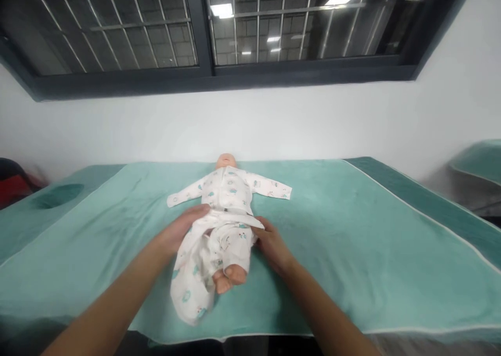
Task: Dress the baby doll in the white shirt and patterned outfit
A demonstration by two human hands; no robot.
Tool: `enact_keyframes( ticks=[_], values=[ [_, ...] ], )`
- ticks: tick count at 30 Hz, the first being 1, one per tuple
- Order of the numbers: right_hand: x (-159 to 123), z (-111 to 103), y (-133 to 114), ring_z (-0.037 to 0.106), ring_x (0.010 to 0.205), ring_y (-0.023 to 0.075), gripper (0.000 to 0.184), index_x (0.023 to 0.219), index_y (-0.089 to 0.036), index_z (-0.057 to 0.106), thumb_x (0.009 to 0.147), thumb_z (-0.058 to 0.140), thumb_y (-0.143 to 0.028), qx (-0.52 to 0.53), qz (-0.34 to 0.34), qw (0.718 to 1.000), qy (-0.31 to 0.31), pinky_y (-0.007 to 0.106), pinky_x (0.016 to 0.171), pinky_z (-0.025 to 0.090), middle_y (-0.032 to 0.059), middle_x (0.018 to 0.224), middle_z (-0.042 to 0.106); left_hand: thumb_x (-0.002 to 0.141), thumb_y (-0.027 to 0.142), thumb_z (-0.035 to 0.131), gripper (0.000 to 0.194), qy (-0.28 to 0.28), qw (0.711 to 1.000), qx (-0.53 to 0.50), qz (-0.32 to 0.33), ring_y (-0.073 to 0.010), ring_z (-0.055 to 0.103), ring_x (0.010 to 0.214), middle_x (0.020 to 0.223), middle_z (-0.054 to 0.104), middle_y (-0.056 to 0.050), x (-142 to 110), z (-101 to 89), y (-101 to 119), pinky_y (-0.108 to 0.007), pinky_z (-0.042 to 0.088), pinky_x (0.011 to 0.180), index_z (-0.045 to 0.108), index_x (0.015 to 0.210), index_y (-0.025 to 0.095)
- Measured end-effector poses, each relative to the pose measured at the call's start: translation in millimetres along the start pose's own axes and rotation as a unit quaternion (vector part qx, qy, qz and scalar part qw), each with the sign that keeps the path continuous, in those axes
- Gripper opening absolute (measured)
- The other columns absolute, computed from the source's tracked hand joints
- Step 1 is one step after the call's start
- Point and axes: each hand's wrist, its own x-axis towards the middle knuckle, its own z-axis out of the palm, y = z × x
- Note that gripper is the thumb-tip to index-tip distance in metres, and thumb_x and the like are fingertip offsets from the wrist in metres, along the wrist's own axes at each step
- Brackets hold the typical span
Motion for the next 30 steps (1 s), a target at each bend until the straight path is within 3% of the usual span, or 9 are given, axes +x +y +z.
enact_keyframes(
  ticks=[7,12,14,18,20,23,25,28,30],
  values=[
    [6,-21,-16,0.051,0.075,0.0129,0.032,0.089,-0.015,0.061,0.077,0.067,-0.043,-0.167,-0.009,0.985,-0.032,0.025,0.069,0.040,0.0000,0.081,0.060,0.077,0.022,0.068,0.021,0.067,0.989,-0.130,0.032,-0.0179,0.065,0.072,0.082,0.070,-0.006,21,-18.6,5,-0.028,0.050,0.073,0.067,0.095,0.011],
    [10,-23,-25,0.053,0.089,0.0166,0.031,0.099,-0.016,0.063,0.078,0.067,-0.039,-0.277,-0.051,0.958,-0.051,0.029,0.080,0.041,0.0028,0.095,0.061,0.081,0.037,0.066,0.024,0.041,0.987,-0.156,-0.007,-0.0153,0.062,0.068,0.078,0.068,-0.003,24,-18.1,-4,-0.028,0.050,0.074,0.066,0.087,0.013],
    [8,-16,-34,0.053,0.102,0.0189,0.036,0.111,-0.019,0.060,0.081,0.065,-0.039,-0.297,-0.093,0.949,-0.055,0.031,0.088,0.041,0.0043,0.108,0.059,0.081,0.040,0.065,0.027,0.022,0.988,-0.151,-0.001,-0.0142,0.060,0.067,0.076,0.066,-0.003,22,-14.1,-5,-0.026,0.049,0.070,0.066,0.086,0.013],
    [3,15,-55,0.050,0.112,0.0198,0.038,0.120,-0.024,0.057,0.087,0.057,-0.044,-0.333,-0.164,0.924,-0.087,0.033,0.095,0.040,0.0055,0.123,0.055,0.076,0.023,0.070,0.015,-0.020,0.995,-0.090,0.048,-0.0119,0.058,0.067,0.074,0.064,-0.002,14,0.1,-1,-0.022,0.044,0.063,0.066,0.086,0.012],
    [4,35,-62,0.053,0.104,0.0194,0.037,0.115,-0.023,0.060,0.085,0.060,-0.046,-0.364,-0.154,0.910,-0.122,0.031,0.088,0.042,0.0046,0.115,0.059,0.073,0.018,0.072,0.018,-0.040,0.995,-0.068,0.065,-0.0118,0.059,0.069,0.078,0.065,-0.002,10,7.9,3,-0.021,0.044,0.064,0.066,0.090,0.014],
    [11,55,-67,0.054,0.075,0.0144,0.033,0.089,-0.017,0.065,0.078,0.068,-0.048,-0.411,-0.076,0.891,-0.178,0.025,0.065,0.040,0.0012,0.082,0.061,0.072,0.020,0.074,0.023,-0.049,0.995,-0.041,0.076,-0.0110,0.058,0.068,0.079,0.064,-0.002,6,12.3,10,-0.020,0.042,0.062,0.066,0.093,0.015],
    [18,58,-68,0.047,0.062,0.0099,0.033,0.074,-0.014,0.061,0.075,0.069,-0.046,-0.379,-0.037,0.906,-0.186,0.022,0.057,0.034,-0.0015,0.067,0.054,0.073,0.024,0.075,0.023,-0.030,0.996,-0.017,0.082,-0.0099,0.056,0.065,0.077,0.063,-0.001,3,8.4,13,-0.020,0.040,0.059,0.066,0.092,0.015],
    [26,52,-68,0.047,0.059,0.0082,0.032,0.072,-0.014,0.055,0.072,0.073,-0.040,-0.231,-0.002,0.958,-0.169,0.020,0.056,0.034,-0.0031,0.065,0.052,0.076,0.034,0.074,0.026,-0.003,0.996,0.044,0.083,-0.0111,0.057,0.069,0.083,0.065,-0.002,-2,-2.1,16,-0.020,0.041,0.061,0.067,0.095,0.017],
    [30,48,-68,0.050,0.060,0.0086,0.032,0.075,-0.014,0.055,0.068,0.076,-0.037,-0.150,0.020,0.974,-0.166,0.020,0.057,0.037,-0.0032,0.067,0.054,0.075,0.036,0.074,0.031,-0.036,0.989,0.132,0.054,-0.0154,0.061,0.079,0.093,0.068,-0.004,-6,-6.7,16,-0.023,0.044,0.069,0.069,0.100,0.018]
  ],
)
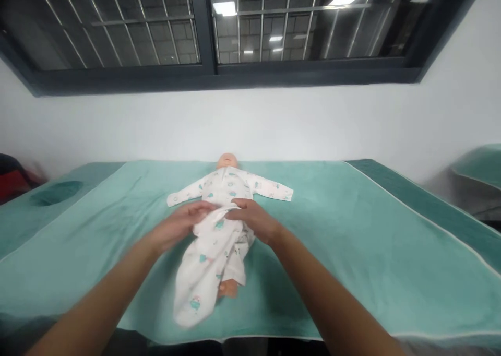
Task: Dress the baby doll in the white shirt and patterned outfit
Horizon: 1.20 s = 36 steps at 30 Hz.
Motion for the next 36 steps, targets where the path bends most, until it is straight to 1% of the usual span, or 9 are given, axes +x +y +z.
enact_keyframes(
  ticks=[3,7,11,17,24,27,31,34,36],
  values=[
    [3,-2,3,0.052,0.060,0.0080,0.032,0.077,-0.015,0.056,0.069,0.078,-0.038,0.035,0.010,0.999,-0.005,0.019,0.055,0.039,-0.0039,0.069,0.056,0.072,0.037,0.076,0.032,-0.045,0.994,0.095,-0.029,-0.0210,0.063,0.089,0.098,0.071,-0.006,-1,1.7,-4,-0.026,0.046,0.077,0.072,0.097,0.016],
    [6,2,1,0.064,0.085,0.0166,0.041,0.099,-0.017,0.066,0.068,0.080,-0.042,-0.048,0.065,0.992,-0.092,0.027,0.074,0.050,0.0033,0.096,0.068,0.077,0.045,0.070,0.043,0.101,0.994,-0.017,0.027,-0.0195,0.065,0.084,0.099,0.072,-0.006,11,10.1,-12,-0.027,0.047,0.076,0.067,0.109,0.017],
    [13,6,0,0.063,0.101,0.0227,0.050,0.110,-0.018,0.067,0.067,0.082,-0.040,-0.081,0.067,0.987,-0.122,0.034,0.089,0.050,0.0068,0.109,0.068,0.076,0.048,0.070,0.051,0.154,0.984,-0.093,0.023,-0.0198,0.066,0.079,0.098,0.073,-0.009,21,15.6,-17,-0.028,0.049,0.071,0.065,0.116,0.017],
    [23,0,10,0.065,0.091,0.0187,0.053,0.118,-0.018,0.063,0.074,0.075,-0.045,0.028,0.006,0.998,-0.061,0.031,0.082,0.051,0.0079,0.107,0.068,0.071,0.048,0.076,0.053,0.022,0.998,-0.033,-0.042,-0.0267,0.068,0.091,0.101,0.073,-0.014,8,10.0,-21,-0.031,0.051,0.078,0.070,0.109,0.011],
    [13,10,-4,0.065,0.098,0.0248,0.051,0.104,-0.018,0.072,0.061,0.084,-0.044,-0.166,0.093,0.965,-0.181,0.036,0.087,0.052,0.0061,0.104,0.070,0.080,0.054,0.065,0.061,0.143,0.977,-0.155,0.010,-0.0240,0.069,0.089,0.104,0.072,-0.014,15,23.2,-22,-0.032,0.053,0.079,0.059,0.125,0.013],
    [16,9,-1,0.065,0.101,0.0243,0.053,0.110,-0.019,0.070,0.066,0.080,-0.047,-0.125,0.055,0.982,-0.127,0.036,0.089,0.051,0.0066,0.108,0.070,0.080,0.058,0.062,0.060,0.126,0.984,-0.125,-0.019,-0.0238,0.069,0.086,0.101,0.073,-0.014,8,19.0,-24,-0.030,0.053,0.074,0.064,0.119,0.012],
    [22,7,9,0.064,0.102,0.0231,0.057,0.116,-0.016,0.066,0.073,0.074,-0.052,-0.025,0.020,0.997,-0.071,0.034,0.089,0.051,0.0094,0.112,0.068,0.071,0.040,0.078,0.051,0.014,0.996,-0.073,-0.055,-0.0257,0.069,0.085,0.098,0.074,-0.015,-3,6.6,-31,-0.030,0.053,0.073,0.069,0.109,0.008],
    [20,9,8,0.064,0.101,0.0226,0.056,0.115,-0.017,0.067,0.073,0.074,-0.053,-0.074,0.043,0.993,-0.075,0.033,0.087,0.051,0.0083,0.109,0.069,0.071,0.032,0.079,0.052,0.047,0.988,-0.147,-0.016,-0.0259,0.070,0.087,0.099,0.074,-0.014,0,6.3,-34,-0.031,0.054,0.077,0.065,0.117,0.011],
    [17,12,4,0.065,0.097,0.0223,0.053,0.110,-0.017,0.069,0.068,0.079,-0.049,-0.116,0.085,0.980,-0.139,0.033,0.086,0.051,0.0071,0.105,0.070,0.076,0.036,0.075,0.052,0.088,0.975,-0.203,0.009,-0.0250,0.070,0.086,0.100,0.074,-0.013,5,10.9,-35,-0.032,0.055,0.079,0.062,0.120,0.012]
  ],
)
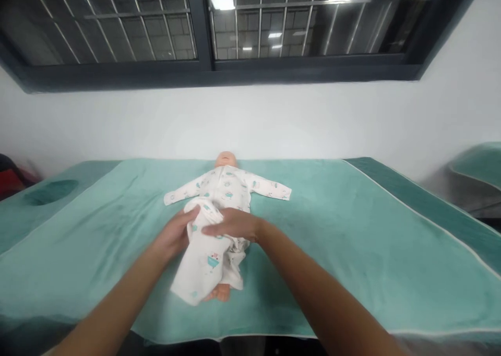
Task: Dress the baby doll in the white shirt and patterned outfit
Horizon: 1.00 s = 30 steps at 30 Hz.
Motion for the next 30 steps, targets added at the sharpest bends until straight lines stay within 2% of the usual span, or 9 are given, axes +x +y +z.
enact_keyframes(
  ticks=[2,5,9,11,17,21,25,28,30],
  values=[
    [-2,1,-3,0.065,0.098,0.0222,0.052,0.107,-0.018,0.070,0.064,0.083,-0.043,-0.011,0.022,0.998,-0.055,0.034,0.087,0.051,0.0065,0.106,0.070,0.078,0.039,0.072,0.052,0.022,0.999,-0.024,-0.008,-0.0246,0.071,0.085,0.099,0.074,-0.013,2,5.0,-2,-0.033,0.055,0.080,0.061,0.121,0.012],
    [0,-1,-1,0.064,0.100,0.0218,0.056,0.114,-0.018,0.066,0.066,0.082,-0.042,0.061,-0.021,0.998,-0.010,0.034,0.089,0.050,0.0073,0.112,0.068,0.080,0.044,0.069,0.053,0.048,0.999,0.007,-0.023,-0.0249,0.071,0.086,0.100,0.073,-0.014,-3,7.0,-1,-0.032,0.056,0.077,0.062,0.121,0.011],
    [4,-2,6,0.064,0.100,0.0223,0.055,0.114,-0.014,0.063,0.073,0.075,-0.048,0.132,-0.092,0.986,0.048,0.035,0.089,0.050,0.0100,0.112,0.067,0.074,0.038,0.076,0.052,-0.042,0.990,0.124,-0.058,-0.0263,0.069,0.092,0.107,0.072,-0.015,-16,4.1,6,-0.031,0.054,0.078,0.066,0.117,0.011],
    [4,1,6,0.062,0.103,0.0224,0.051,0.113,-0.016,0.063,0.076,0.071,-0.050,0.079,-0.107,0.989,0.067,0.035,0.090,0.048,0.0084,0.113,0.066,0.071,0.035,0.079,0.052,-0.052,0.986,0.143,-0.064,-0.0271,0.069,0.094,0.108,0.072,-0.014,-22,6.8,7,-0.032,0.053,0.080,0.066,0.116,0.012],
    [3,13,1,0.059,0.097,0.0202,0.032,0.098,-0.017,0.064,0.087,0.056,-0.046,-0.209,-0.127,0.963,0.109,0.031,0.086,0.044,0.0046,0.103,0.067,0.075,0.047,0.073,0.058,0.112,0.990,0.065,-0.048,-0.0249,0.070,0.086,0.102,0.074,-0.012,-49,24.7,-19,-0.030,0.053,0.072,0.063,0.122,0.015],
    [2,22,2,0.058,0.088,0.0177,0.028,0.088,-0.018,0.062,0.086,0.058,-0.046,-0.308,-0.100,0.941,0.096,0.027,0.074,0.040,0.0015,0.093,0.066,0.077,0.055,0.067,0.062,0.181,0.979,0.058,-0.080,-0.0269,0.069,0.084,0.097,0.074,-0.010,-66,17.5,-41,-0.035,0.054,0.068,0.060,0.127,0.020],
    [2,31,5,0.057,0.079,0.0149,0.032,0.082,-0.018,0.063,0.080,0.065,-0.050,-0.402,-0.080,0.908,0.082,0.024,0.065,0.034,0.0001,0.085,0.067,0.077,0.051,0.068,0.054,0.173,0.972,0.106,-0.114,-0.0315,0.065,0.101,0.102,0.072,-0.008,-87,3.4,-61,-0.041,0.055,0.078,0.062,0.126,0.028],
    [2,37,8,0.058,0.077,0.0158,0.034,0.081,-0.019,0.066,0.080,0.063,-0.053,-0.485,-0.078,0.868,0.074,0.024,0.062,0.031,0.0021,0.082,0.068,0.085,0.045,0.062,0.034,0.156,0.970,0.124,-0.137,-0.0253,0.059,0.111,0.117,0.066,-0.007,-112,-0.1,-75,-0.040,0.054,0.087,0.063,0.118,0.034],
    [2,41,10,0.060,0.076,0.0172,0.035,0.084,-0.020,0.068,0.079,0.062,-0.054,-0.518,-0.063,0.850,0.064,0.025,0.062,0.031,0.0030,0.081,0.069,0.086,0.045,0.060,0.033,0.148,0.969,0.133,-0.149,-0.0243,0.057,0.113,0.122,0.063,-0.005,-129,-0.8,-84,-0.039,0.054,0.087,0.061,0.118,0.036]
  ],
)
